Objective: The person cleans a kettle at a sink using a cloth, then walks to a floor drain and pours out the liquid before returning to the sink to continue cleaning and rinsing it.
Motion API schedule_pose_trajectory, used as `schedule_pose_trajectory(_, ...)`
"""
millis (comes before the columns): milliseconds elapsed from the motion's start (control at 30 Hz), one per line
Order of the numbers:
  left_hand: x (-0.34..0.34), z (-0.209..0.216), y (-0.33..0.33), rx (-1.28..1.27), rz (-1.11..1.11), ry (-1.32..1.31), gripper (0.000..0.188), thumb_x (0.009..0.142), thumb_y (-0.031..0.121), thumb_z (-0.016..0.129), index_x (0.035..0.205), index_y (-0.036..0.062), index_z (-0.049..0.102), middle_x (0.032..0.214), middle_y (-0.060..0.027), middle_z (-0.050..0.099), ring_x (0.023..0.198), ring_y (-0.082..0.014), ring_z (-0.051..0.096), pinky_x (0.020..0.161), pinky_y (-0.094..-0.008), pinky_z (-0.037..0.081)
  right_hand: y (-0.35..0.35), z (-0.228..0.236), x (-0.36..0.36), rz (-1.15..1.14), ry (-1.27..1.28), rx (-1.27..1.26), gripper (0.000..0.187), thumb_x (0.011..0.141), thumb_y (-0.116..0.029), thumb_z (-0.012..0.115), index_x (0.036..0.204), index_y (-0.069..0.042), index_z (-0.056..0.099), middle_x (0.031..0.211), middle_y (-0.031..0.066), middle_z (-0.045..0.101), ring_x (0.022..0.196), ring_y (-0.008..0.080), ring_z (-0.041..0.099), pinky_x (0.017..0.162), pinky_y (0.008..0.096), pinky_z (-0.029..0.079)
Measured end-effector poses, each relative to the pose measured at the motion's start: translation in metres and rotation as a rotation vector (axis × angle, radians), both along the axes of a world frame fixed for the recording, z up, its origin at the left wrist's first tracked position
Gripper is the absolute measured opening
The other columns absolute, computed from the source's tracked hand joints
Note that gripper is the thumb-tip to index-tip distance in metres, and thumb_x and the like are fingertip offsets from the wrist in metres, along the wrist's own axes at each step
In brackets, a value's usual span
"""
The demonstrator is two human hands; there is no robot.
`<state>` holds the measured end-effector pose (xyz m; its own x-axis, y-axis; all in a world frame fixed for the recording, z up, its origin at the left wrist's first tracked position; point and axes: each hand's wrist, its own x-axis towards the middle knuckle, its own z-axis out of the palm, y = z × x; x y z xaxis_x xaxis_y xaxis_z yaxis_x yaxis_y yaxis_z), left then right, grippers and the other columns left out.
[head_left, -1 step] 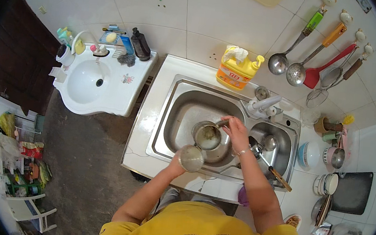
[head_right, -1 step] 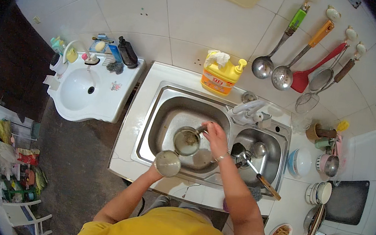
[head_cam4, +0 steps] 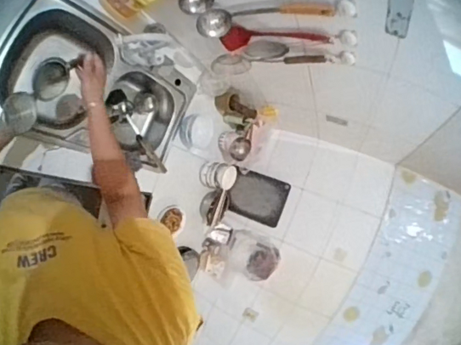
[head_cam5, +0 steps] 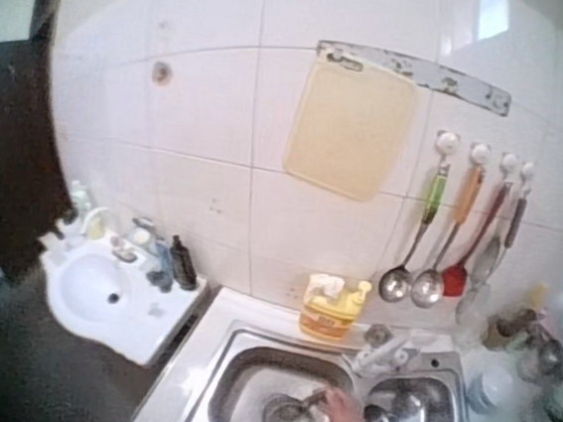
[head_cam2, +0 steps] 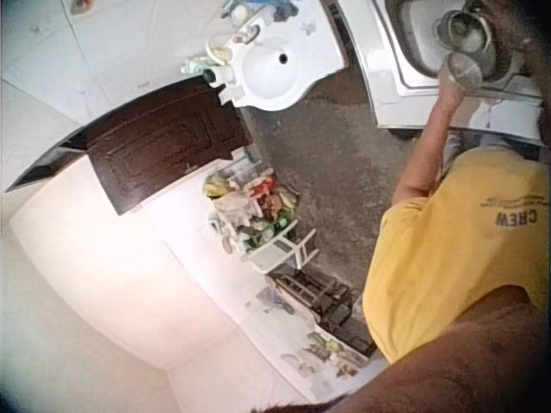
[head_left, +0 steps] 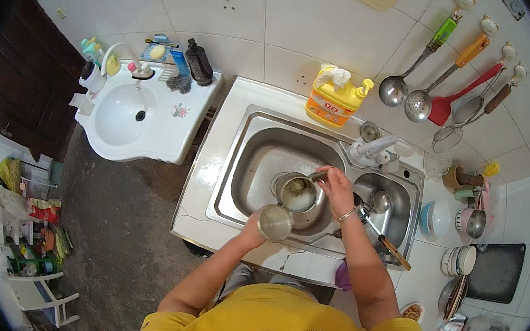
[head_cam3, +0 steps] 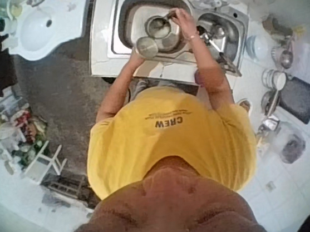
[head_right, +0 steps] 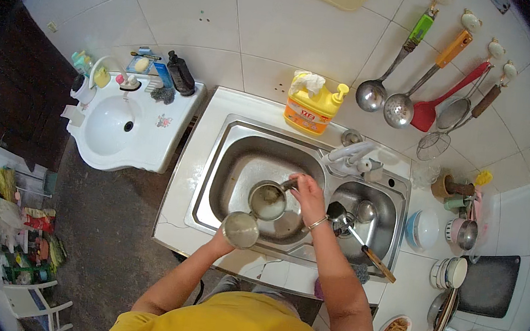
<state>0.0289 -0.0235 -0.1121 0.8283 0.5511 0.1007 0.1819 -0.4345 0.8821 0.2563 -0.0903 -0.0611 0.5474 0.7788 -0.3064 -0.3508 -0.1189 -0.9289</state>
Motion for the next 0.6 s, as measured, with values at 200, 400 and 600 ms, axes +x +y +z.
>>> schedule_pose_trajectory(200, 0.012, 0.011, 0.025, -0.329, 0.044, -0.056, 0.033, 0.067, 0.009, 0.066, 0.098, 0.0033, 0.057, 0.094, -0.0119, 0.060, 0.089, -0.0250, 0.057, 0.077, -0.0306, 0.045, 0.033, 0.001, 0.006, -0.041, -0.030, 0.096, 0.024, 0.091, -0.030, 0.041, 0.095, -0.010, 0.055, 0.092, -0.0031, 0.053, 0.083, 0.0048, 0.048, 0.076, 0.0218, 0.041)
schedule_pose_trajectory(400, -0.004, 0.019, 0.028, -0.471, 0.112, 0.013, 0.044, 0.086, 0.042, 0.039, 0.092, 0.0015, 0.056, 0.082, -0.0059, 0.057, 0.074, -0.0144, 0.052, 0.066, -0.0273, 0.042, 0.017, -0.040, -0.008, -0.021, 0.142, -0.014, 0.031, 0.091, -0.033, 0.039, 0.099, -0.007, 0.055, 0.098, 0.0001, 0.053, 0.089, 0.0076, 0.048, 0.080, 0.0243, 0.040)
schedule_pose_trajectory(600, 0.005, 0.022, 0.022, -0.416, 0.271, 0.210, 0.048, 0.081, 0.042, 0.051, 0.065, -0.0032, 0.052, 0.056, -0.0075, 0.045, 0.056, -0.0135, 0.040, 0.052, -0.0305, 0.034, 0.002, -0.036, -0.025, -0.024, 0.281, 0.057, 0.044, 0.090, -0.039, 0.039, 0.114, -0.003, 0.047, 0.109, 0.0042, 0.051, 0.105, 0.0138, 0.046, 0.092, 0.0300, 0.035)
